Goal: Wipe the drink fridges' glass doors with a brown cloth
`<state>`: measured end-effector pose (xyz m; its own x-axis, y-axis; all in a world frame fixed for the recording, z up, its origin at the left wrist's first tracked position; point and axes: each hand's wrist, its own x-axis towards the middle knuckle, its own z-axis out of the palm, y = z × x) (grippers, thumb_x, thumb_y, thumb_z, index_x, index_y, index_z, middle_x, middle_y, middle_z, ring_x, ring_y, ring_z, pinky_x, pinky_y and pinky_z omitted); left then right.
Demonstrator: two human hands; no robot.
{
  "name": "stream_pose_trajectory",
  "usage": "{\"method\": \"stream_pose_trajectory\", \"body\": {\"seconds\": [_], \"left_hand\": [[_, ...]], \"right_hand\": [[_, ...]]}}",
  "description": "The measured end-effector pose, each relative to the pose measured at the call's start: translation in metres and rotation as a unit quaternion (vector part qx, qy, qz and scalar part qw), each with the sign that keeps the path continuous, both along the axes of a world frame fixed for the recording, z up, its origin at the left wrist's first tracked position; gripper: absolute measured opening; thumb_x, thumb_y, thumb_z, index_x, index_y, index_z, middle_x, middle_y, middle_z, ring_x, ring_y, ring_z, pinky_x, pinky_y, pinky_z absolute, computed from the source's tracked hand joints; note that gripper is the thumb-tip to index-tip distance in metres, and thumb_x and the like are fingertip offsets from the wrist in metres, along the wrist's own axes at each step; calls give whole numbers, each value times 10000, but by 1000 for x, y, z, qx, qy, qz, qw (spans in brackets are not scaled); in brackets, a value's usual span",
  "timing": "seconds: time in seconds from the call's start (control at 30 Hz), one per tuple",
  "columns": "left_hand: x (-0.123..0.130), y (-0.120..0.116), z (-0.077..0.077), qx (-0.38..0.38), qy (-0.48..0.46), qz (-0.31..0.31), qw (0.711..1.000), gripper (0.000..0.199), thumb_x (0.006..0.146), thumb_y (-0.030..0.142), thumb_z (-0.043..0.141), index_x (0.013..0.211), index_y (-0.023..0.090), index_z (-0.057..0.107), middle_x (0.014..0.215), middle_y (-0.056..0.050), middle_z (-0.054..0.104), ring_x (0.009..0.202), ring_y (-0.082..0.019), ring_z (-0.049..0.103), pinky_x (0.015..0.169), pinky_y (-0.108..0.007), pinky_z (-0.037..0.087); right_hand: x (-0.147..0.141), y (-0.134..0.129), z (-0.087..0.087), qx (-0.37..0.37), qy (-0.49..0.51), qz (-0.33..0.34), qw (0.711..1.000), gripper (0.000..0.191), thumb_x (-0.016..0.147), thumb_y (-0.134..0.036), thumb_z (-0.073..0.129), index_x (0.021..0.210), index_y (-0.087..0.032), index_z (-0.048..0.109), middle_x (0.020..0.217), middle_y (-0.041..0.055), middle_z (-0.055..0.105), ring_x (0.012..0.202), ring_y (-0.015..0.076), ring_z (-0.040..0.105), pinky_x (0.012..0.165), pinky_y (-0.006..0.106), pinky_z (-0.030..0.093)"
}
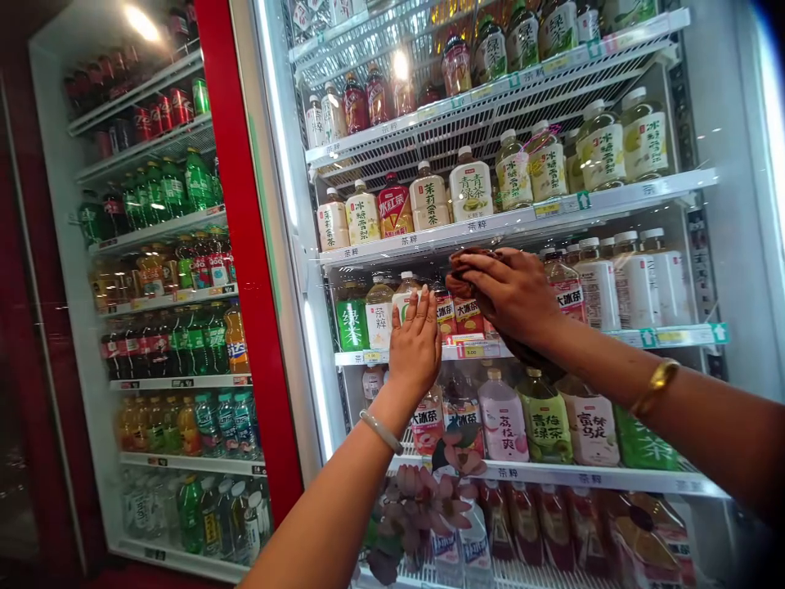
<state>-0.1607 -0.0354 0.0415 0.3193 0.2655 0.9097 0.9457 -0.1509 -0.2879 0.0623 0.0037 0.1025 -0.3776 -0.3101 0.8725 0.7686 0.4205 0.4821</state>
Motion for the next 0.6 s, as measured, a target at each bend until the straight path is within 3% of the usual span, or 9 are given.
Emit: {"method": "stream_pose_trajectory", "body": {"seconds": [0.1,0.2,0.33,0.47,0.6], "left_hand": [[-4,-1,0,0,9,0,1000,572,1065,225,354,1628,126,335,1694,-151,368,1630,-269,211,1347,-592,185],[-15,-5,-1,1,23,-3,1000,533,1061,226,379,1590,167,417,1668,-141,426,1620,-270,244,1346,-596,199],[-36,-11,-2,11,0,-1,1000,615,1068,217,343,1671,186,224,1712,-131,339,1622,-256,232,1342,-578,227],[-47,-12,-1,5,0,-4,1000,671,1076,231,329,1698,227,76,1733,-112,288,1630,-252,199,1346,-580,204],[-49,-9,0,7,3,-9,1000,689,1080,234,327,1699,238,25,1744,-112,257,1634,-256,180,1350,-590,176]], "right_hand": [[-34,-7,0,-5,11,17,1000,351,969,-262,587,1305,-227,682,1490,15,617,1203,278,474,973,453,363],[-47,-13,-20,27,-47,18,998,335,980,-240,587,1300,-222,684,1483,-7,623,1198,259,478,970,431,376],[-25,-7,-34,49,-131,8,990,350,989,-239,586,1328,-261,667,1483,-40,622,1239,235,500,1032,421,378],[-19,3,-14,16,-80,22,996,378,999,-270,562,1366,-289,648,1465,-27,637,1217,252,510,1018,436,368],[-55,-2,0,-1,1,47,999,363,1009,-290,537,1349,-258,659,1464,0,638,1195,267,483,969,451,354]]}}
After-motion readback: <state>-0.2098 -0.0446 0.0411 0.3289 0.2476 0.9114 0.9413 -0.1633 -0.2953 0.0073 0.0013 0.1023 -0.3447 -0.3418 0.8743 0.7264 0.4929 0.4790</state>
